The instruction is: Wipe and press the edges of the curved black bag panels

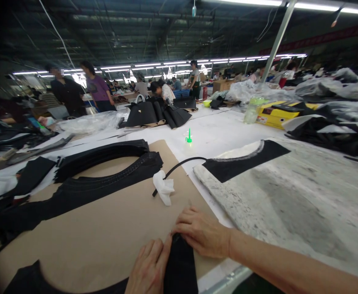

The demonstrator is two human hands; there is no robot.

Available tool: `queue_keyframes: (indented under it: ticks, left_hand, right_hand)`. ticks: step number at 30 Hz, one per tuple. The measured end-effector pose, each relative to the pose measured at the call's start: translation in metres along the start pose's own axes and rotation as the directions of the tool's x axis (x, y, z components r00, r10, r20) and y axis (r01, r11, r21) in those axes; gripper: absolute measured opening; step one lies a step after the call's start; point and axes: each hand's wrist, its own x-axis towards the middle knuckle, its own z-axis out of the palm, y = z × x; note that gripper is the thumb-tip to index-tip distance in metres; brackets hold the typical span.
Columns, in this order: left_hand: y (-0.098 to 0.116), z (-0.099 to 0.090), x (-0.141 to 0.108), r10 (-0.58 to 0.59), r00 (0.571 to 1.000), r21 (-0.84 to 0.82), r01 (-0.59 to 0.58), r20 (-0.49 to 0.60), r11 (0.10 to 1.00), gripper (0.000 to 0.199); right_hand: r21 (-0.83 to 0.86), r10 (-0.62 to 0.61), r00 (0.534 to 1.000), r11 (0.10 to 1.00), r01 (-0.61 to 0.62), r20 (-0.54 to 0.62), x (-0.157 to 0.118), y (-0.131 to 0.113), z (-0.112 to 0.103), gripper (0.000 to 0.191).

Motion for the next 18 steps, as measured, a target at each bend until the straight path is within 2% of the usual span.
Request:
queue_keyframes:
  ticks: [6,18]
  left_hand:
    - [0.004,-0.004,0.008,-0.008,0.998,-0.033,0.010,0.069,0.999,0.049]
    - [0.009,0.003,0.011,0.154,0.988,0.109,-0.153,-0.001,0.982,0.039]
  right_hand:
    - [-0.057,-0.064,0.998,0.996,0.065,0.025,0.000,0.003,0.000,0.034]
    - [-0.098,-0.069,0.997,0.993,0.073,0.041,-0.006,0.010,-0.003,0.039]
